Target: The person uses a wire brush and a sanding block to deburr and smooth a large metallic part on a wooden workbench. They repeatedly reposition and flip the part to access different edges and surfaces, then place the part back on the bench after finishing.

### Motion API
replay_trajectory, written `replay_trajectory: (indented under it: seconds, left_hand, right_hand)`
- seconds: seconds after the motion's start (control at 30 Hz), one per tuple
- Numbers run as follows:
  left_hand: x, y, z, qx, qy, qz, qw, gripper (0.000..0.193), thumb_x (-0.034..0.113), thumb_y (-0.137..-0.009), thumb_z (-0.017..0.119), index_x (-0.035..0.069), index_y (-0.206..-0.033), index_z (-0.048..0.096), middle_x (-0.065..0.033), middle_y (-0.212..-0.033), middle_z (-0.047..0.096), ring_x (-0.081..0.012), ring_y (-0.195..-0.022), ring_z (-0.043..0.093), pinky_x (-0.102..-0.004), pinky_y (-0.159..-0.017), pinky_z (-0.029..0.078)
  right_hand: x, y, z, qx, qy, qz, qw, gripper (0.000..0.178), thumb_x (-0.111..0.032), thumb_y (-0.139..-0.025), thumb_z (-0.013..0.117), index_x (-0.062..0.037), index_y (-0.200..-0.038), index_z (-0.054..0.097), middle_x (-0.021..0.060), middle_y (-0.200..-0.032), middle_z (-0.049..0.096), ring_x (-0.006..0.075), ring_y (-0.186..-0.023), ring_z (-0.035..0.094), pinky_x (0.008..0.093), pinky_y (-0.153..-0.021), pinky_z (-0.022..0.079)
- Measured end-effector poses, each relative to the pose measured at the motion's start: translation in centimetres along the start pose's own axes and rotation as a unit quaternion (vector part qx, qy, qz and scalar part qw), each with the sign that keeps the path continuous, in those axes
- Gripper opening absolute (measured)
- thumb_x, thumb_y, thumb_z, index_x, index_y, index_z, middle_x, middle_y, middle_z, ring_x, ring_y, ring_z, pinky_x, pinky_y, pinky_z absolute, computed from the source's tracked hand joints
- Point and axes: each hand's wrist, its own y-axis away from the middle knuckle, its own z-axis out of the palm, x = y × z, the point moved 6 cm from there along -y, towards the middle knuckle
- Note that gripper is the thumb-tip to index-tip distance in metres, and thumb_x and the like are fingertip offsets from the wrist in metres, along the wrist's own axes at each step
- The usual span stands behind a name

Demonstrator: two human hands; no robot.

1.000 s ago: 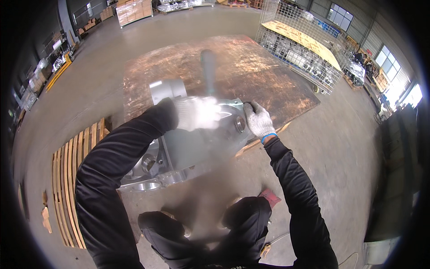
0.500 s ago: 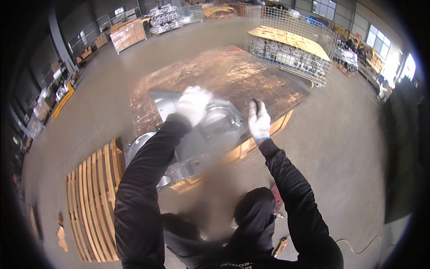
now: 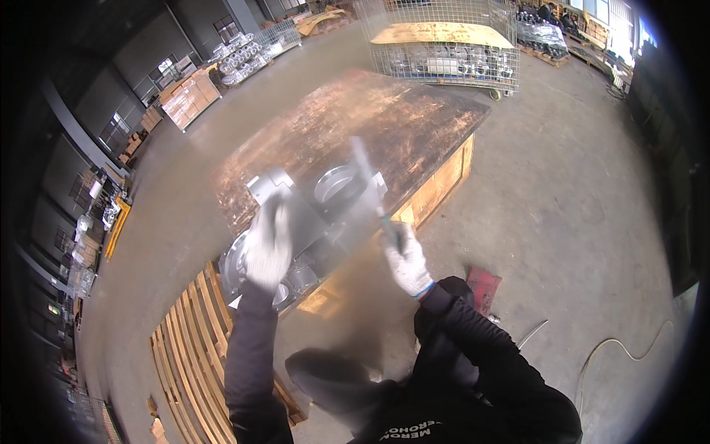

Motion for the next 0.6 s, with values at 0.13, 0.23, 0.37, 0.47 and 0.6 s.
replay_trajectory:
  seconds: [0.13,0.23,0.37,0.47,0.6]
  left_hand:
    - [-4.1,6.1,-1.6,-0.036,-0.279,0.015,0.960,0.042,0.034,-0.110,0.057,0.000,-0.133,0.065,-0.0273,-0.117,0.073,-0.0443,-0.105,0.072,-0.0519,-0.090,0.057]
    - [-8.3,7.6,-1.0,-0.064,-0.312,-0.135,0.938,0.044,0.039,-0.109,0.055,0.001,-0.125,0.069,-0.0270,-0.112,0.075,-0.0456,-0.101,0.072,-0.0544,-0.090,0.056]
    - [-9.9,7.5,-0.2,-0.019,-0.287,-0.124,0.950,0.040,0.037,-0.107,0.053,0.001,-0.114,0.071,-0.0266,-0.099,0.076,-0.0462,-0.095,0.073,-0.0569,-0.090,0.055]
    - [-10.5,7.7,-0.1,-0.006,-0.284,-0.099,0.954,0.037,0.032,-0.104,0.055,0.001,-0.115,0.072,-0.0268,-0.100,0.076,-0.0462,-0.092,0.072,-0.0568,-0.087,0.055]
    - [-10.9,8.0,-0.1,0.022,-0.299,-0.077,0.951,0.035,0.030,-0.104,0.056,0.000,-0.111,0.073,-0.0263,-0.097,0.075,-0.0463,-0.088,0.072,-0.0565,-0.086,0.055]
  right_hand:
    - [8.0,-0.6,-2.4,0.061,-0.107,0.172,0.977,0.056,-0.015,-0.113,0.054,-0.0081,-0.167,0.038,-0.0016,-0.099,0.063,0.0059,-0.078,0.057,0.0241,-0.067,0.049]
    - [9.8,-0.8,-0.7,0.050,-0.279,0.164,0.945,0.050,-0.013,-0.115,0.053,-0.0041,-0.164,0.045,0.0004,-0.119,0.066,0.0057,-0.100,0.061,0.0219,-0.085,0.051]
    - [8.8,-1.7,1.7,0.044,-0.125,0.134,0.982,0.047,-0.010,-0.115,0.053,0.0018,-0.160,0.049,0.0076,-0.150,0.060,0.0095,-0.134,0.054,0.0254,-0.113,0.042]
    - [7.0,-4.5,3.0,0.066,-0.297,0.044,0.952,0.050,-0.006,-0.112,0.054,0.0051,-0.161,0.046,0.0101,-0.156,0.059,0.0112,-0.137,0.054,0.0271,-0.116,0.041]
    - [4.0,-6.6,3.8,-0.036,-0.441,-0.024,0.896,0.053,0.001,-0.112,0.043,0.0057,-0.165,0.039,0.0178,-0.171,0.042,0.0143,-0.152,0.043,0.0271,-0.125,0.032]
